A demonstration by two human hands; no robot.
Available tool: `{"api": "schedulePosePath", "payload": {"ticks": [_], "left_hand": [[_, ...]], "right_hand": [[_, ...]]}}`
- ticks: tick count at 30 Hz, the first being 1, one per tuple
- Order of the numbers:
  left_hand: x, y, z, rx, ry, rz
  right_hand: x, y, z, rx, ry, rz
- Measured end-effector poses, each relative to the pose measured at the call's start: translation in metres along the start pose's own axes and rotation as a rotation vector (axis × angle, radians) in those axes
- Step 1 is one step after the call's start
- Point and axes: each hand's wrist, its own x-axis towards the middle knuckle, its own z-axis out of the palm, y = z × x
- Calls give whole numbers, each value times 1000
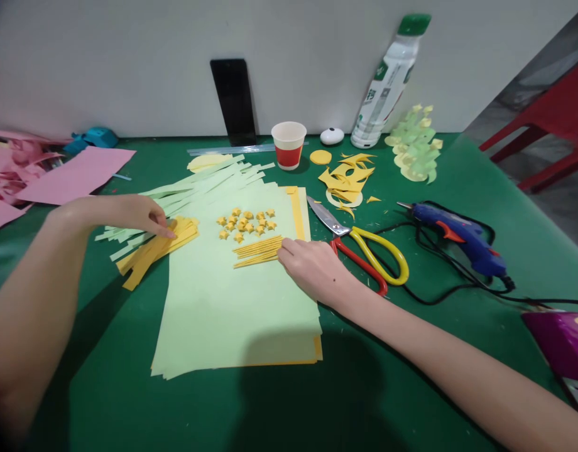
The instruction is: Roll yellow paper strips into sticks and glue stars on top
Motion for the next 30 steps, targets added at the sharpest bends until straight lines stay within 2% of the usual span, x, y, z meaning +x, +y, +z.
{"api": "schedulePosePath", "payload": {"ticks": [3, 6, 13, 18, 23, 26, 27, 30], "left_hand": [[6, 5, 4, 172, -259, -229], [8, 20, 5, 274, -336, -351], [-4, 64, 3, 357, -270, -355], [-1, 60, 7, 387, -237, -354], [1, 60, 4, 390, -150, -351], [0, 79, 8, 276, -130, -322], [-1, 89, 13, 154, -119, -296], [-3, 121, 37, -23, -114, -206]], "right_hand": [[1, -1, 0, -2, 15, 39], [1, -1, -1, 3, 34, 68], [1, 1, -4, 72, 56, 105], [0, 1, -4, 154, 48, 133], [1, 2, -9, 296, 54, 183], [2, 0, -19, 449, 65, 228], [3, -2, -24, 512, 62, 238], [4, -11, -40, 684, 27, 248]]}}
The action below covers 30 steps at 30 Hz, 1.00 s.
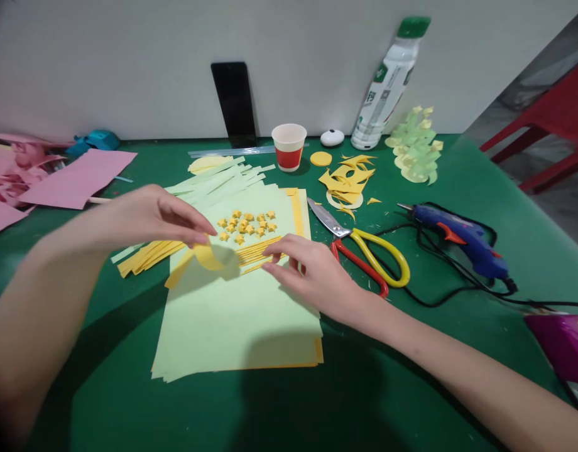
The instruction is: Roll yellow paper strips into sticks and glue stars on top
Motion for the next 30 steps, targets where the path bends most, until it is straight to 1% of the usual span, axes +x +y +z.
{"api": "schedulePosePath", "payload": {"ticks": [2, 5, 7, 9, 12, 13, 14, 17, 18, 19, 22, 25, 28, 30], "left_hand": [[-4, 19, 20, -117, -50, 114], [-9, 37, 43, -212, -72, 226], [-9, 41, 49, -271, -54, 237], [-5, 41, 50, -350, 31, 221], [4, 38, 46, -449, 316, 206], [7, 38, 45, -469, 396, 218], [9, 39, 46, -495, 430, 245], [10, 49, 52, -610, 215, 343], [9, 53, 56, -635, 157, 376], [8, 58, 59, -644, 133, 419], [6, 69, 66, -706, 139, 479], [5, 76, 69, -808, 139, 495], [2, 78, 70, -871, 117, 492], [0, 78, 71, -888, 122, 488]], "right_hand": [[-2, -12, -3, 140, -44, 36], [-5, -24, -7, 357, -111, 107], [-6, -28, -9, 413, -127, 142], [-6, -29, -13, 423, -120, 194], [-6, -27, -22, 435, -60, 287], [-6, -26, -25, 444, -33, 306], [-7, -26, -28, 451, -8, 314], [-8, -26, -37, 472, 52, 303], [-9, -26, -40, 483, 67, 294], [-9, -27, -43, 501, 79, 284], [-10, -27, -50, 603, 96, 272], [-12, -26, -56, 701, 104, 272], [-14, -29, -60, 701, 106, 262], [-16, -33, -61, 649, 112, 257]]}}
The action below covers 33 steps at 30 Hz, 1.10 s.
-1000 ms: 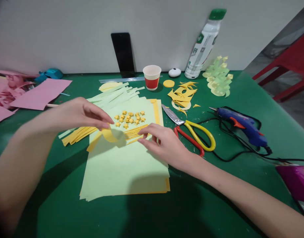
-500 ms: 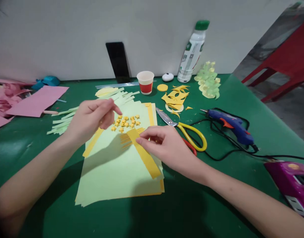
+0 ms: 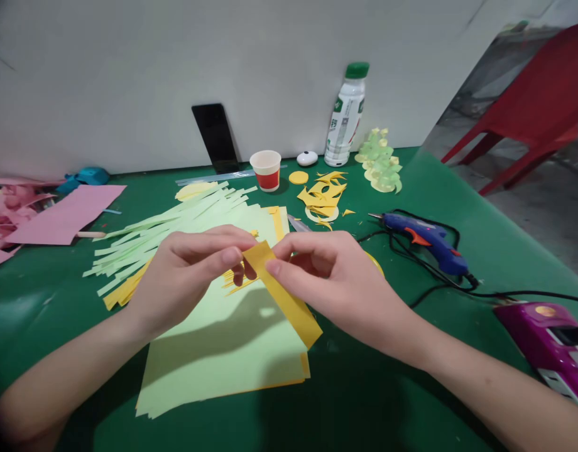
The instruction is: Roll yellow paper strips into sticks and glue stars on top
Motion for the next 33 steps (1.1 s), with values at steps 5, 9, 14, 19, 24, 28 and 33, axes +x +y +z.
{"api": "schedulePosePath", "payload": {"ticks": [5, 9, 14, 19, 24, 28, 33], "left_hand": [[-7, 6, 3, 93, 53, 71], [-8, 10, 6, 159, 68, 104], [-8, 9, 7, 178, 67, 74], [-7, 3, 2, 15, -30, -38], [-4, -2, 1, -136, -85, -144], [-2, -4, 0, -153, -73, -181], [-3, -6, -3, -159, -80, -207]], "right_hand": [[-5, -5, 4, -200, 29, -73], [-6, -4, 7, -284, 48, -120], [-6, -8, 6, -317, 17, -160], [-7, -11, 0, -315, 3, -153], [-6, -7, -3, -299, -47, -159], [-4, -5, -4, -302, -54, -164], [-3, -6, -3, -315, -58, -156]]}}
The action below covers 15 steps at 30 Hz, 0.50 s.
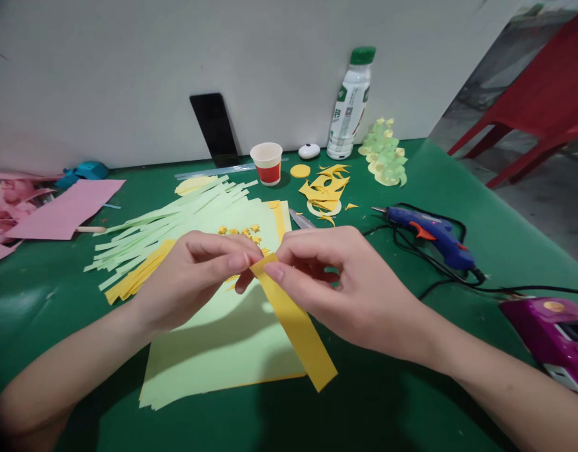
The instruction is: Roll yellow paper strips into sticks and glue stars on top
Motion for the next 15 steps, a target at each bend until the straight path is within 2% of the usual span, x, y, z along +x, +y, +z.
{"api": "schedulePosePath", "payload": {"ticks": [15], "left_hand": [[2, -2, 2, -58, -15, -78]], "right_hand": [[-1, -2, 2, -49, 28, 0]]}}
